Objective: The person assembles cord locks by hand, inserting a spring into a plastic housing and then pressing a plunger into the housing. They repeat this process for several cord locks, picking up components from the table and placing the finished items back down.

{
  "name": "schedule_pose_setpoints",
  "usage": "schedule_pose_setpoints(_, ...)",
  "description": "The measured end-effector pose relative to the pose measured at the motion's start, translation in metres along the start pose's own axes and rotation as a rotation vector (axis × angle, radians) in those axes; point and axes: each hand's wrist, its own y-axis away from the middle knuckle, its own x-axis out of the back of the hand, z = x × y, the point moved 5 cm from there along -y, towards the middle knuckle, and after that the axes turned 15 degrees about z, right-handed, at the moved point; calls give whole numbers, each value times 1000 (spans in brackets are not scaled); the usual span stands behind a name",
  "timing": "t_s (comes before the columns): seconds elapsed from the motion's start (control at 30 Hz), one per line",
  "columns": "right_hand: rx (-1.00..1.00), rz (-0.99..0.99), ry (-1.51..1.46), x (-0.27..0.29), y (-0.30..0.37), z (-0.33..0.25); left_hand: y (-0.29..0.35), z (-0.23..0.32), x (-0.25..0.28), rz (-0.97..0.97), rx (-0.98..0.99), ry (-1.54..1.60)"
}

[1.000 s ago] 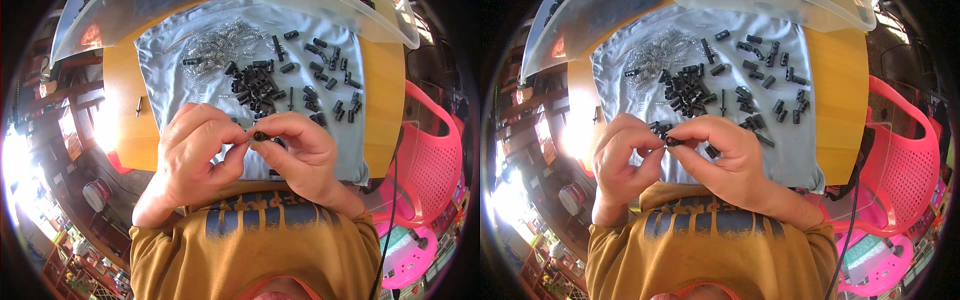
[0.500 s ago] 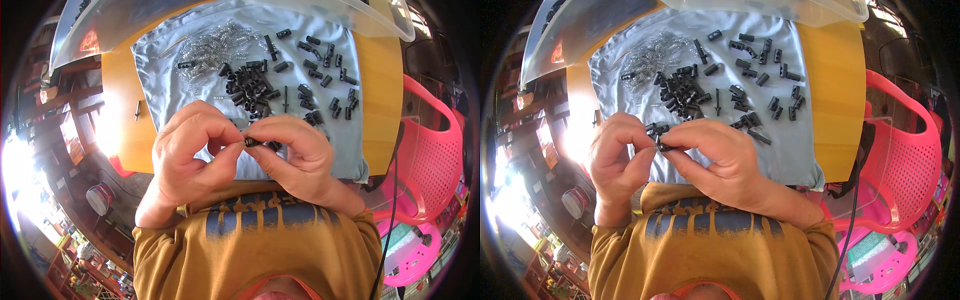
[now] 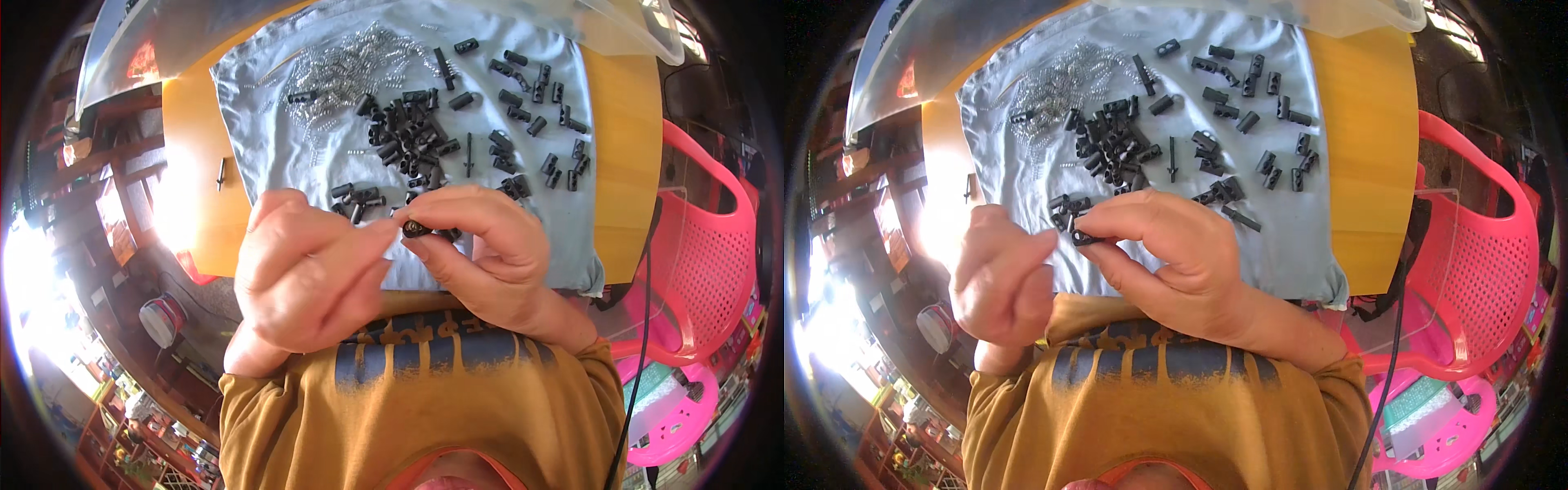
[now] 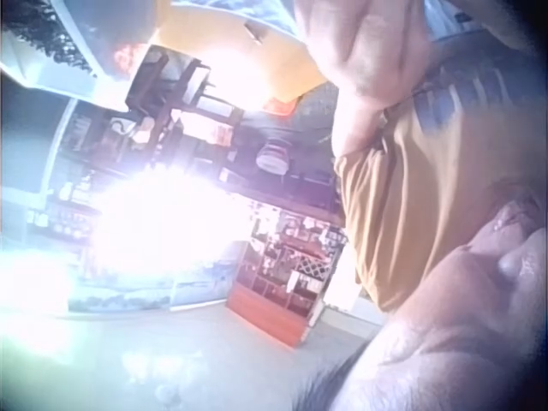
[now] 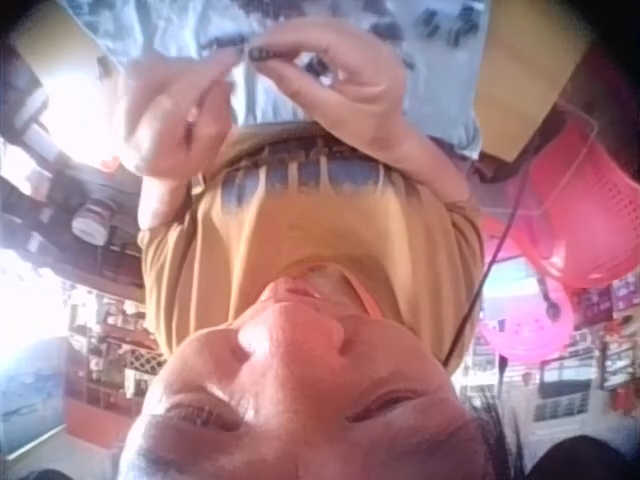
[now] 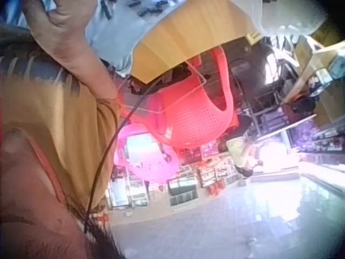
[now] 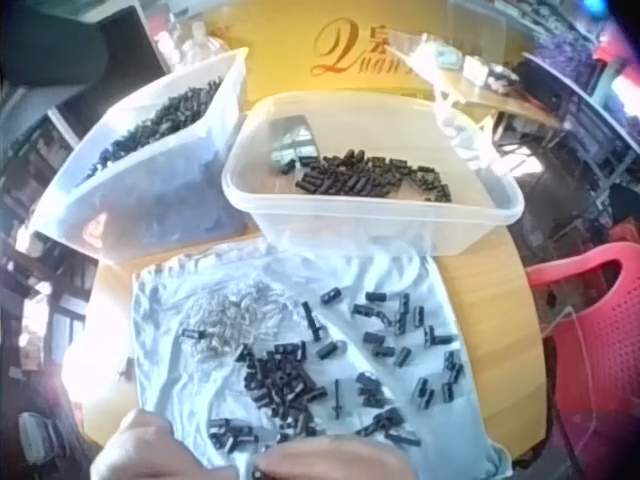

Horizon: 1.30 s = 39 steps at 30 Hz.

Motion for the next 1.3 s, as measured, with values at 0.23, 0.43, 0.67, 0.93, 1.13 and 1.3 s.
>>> schedule_pose_setpoints(0.23,20,78,-259,7,0,6,12,-9,25,221,-40,6)
schedule_pose_setpoints(0.43,44,154,-242,5,-1,9,52,-9,11,47,-63,-84)
schedule_pose_setpoints(0.67,-51,207,-278,10,1,6,60,-2,-7,-31,6,-219)
schedule_pose_setpoints(0.93,-70,266,-279,11,3,9,61,0,-9,-44,-11,-200)
schedule_pose_setpoints(1.13,-86,228,-381,9,2,10,61,-21,2,1,7,-374)
schedule_pose_setpoints(1.3,-104,162,-369,5,3,7,46,-21,-8,-87,-19,-429)
